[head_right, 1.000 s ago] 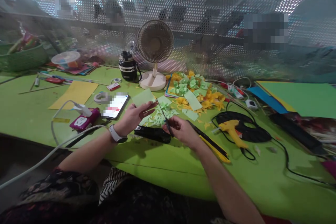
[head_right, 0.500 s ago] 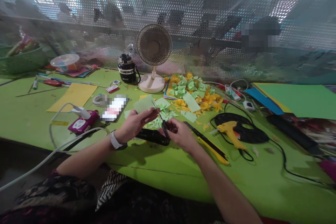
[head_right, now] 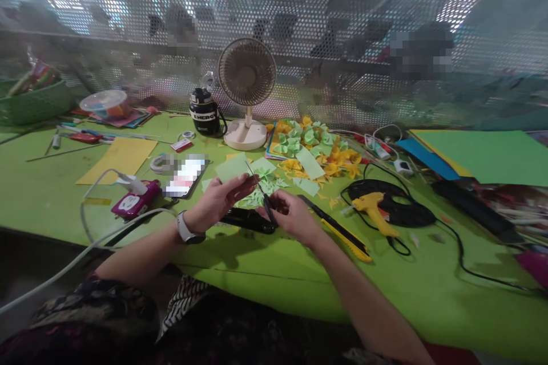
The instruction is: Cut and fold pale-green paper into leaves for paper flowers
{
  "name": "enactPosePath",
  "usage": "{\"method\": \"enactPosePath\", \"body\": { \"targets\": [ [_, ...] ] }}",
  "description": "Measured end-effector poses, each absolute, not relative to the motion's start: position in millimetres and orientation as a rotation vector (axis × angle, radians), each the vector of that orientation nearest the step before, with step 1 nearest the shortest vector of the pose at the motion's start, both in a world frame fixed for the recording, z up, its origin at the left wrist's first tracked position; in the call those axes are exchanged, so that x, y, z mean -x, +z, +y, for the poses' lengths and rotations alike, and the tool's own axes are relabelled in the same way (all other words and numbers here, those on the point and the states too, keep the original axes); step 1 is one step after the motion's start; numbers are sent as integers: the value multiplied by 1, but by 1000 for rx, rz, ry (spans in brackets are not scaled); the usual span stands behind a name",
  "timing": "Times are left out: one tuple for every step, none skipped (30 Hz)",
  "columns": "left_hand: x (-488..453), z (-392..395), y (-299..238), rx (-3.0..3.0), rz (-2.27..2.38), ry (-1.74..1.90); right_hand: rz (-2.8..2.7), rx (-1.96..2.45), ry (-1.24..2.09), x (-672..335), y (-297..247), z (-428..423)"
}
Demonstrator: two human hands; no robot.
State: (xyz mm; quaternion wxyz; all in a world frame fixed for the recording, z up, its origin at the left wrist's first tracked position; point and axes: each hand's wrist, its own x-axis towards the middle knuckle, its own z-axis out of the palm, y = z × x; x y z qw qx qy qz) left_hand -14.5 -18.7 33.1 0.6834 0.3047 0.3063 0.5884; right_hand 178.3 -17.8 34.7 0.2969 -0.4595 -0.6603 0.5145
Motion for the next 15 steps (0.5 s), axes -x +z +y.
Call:
{"method": "enactPosePath", "body": {
  "targets": [
    [15, -19, 34, -693, 689, 1318, -1755, 1229, 1367, -178, 36, -19],
    [15, -20, 34, -702, 692, 1319, -1754, 1236, 1363, -177, 37, -20],
    [15, -21, 34, -711, 695, 1319, -1756, 1241, 1355, -177, 37, -21],
    [15, -21, 35, -723, 696, 1316, -1758, 1242, 1346, -177, 38, -22],
    [15, -22, 35, -733, 695, 1316, -1759, 1241, 1336, -177, 37, -22],
    [15, -22, 35, -740, 696, 1313, -1761, 1240, 1327, -177, 37, -22],
    [15, -22, 35, -746, 696, 1313, -1761, 1242, 1317, -177, 36, -22],
    [14, -22, 35, -747, 689, 1316, -1761, 1246, 1307, -177, 35, -22],
    [14, -22, 35, -741, 687, 1315, -1761, 1249, 1301, -177, 34, -22],
    [14, -22, 35, -734, 685, 1315, -1759, 1254, 1296, -177, 33, -21],
    [14, -22, 35, -729, 684, 1314, -1755, 1259, 1293, -177, 33, -21],
    [14, -22, 35, -727, 685, 1315, -1748, 1261, 1294, -178, 32, -21],
    [14, -22, 35, -729, 684, 1317, -1742, 1262, 1298, -178, 32, -21],
    [13, -22, 35, -732, 683, 1319, -1735, 1262, 1303, -178, 32, -20],
    [13, -21, 34, -735, 685, 1322, -1731, 1261, 1306, -177, 32, -20]
  ]
}}
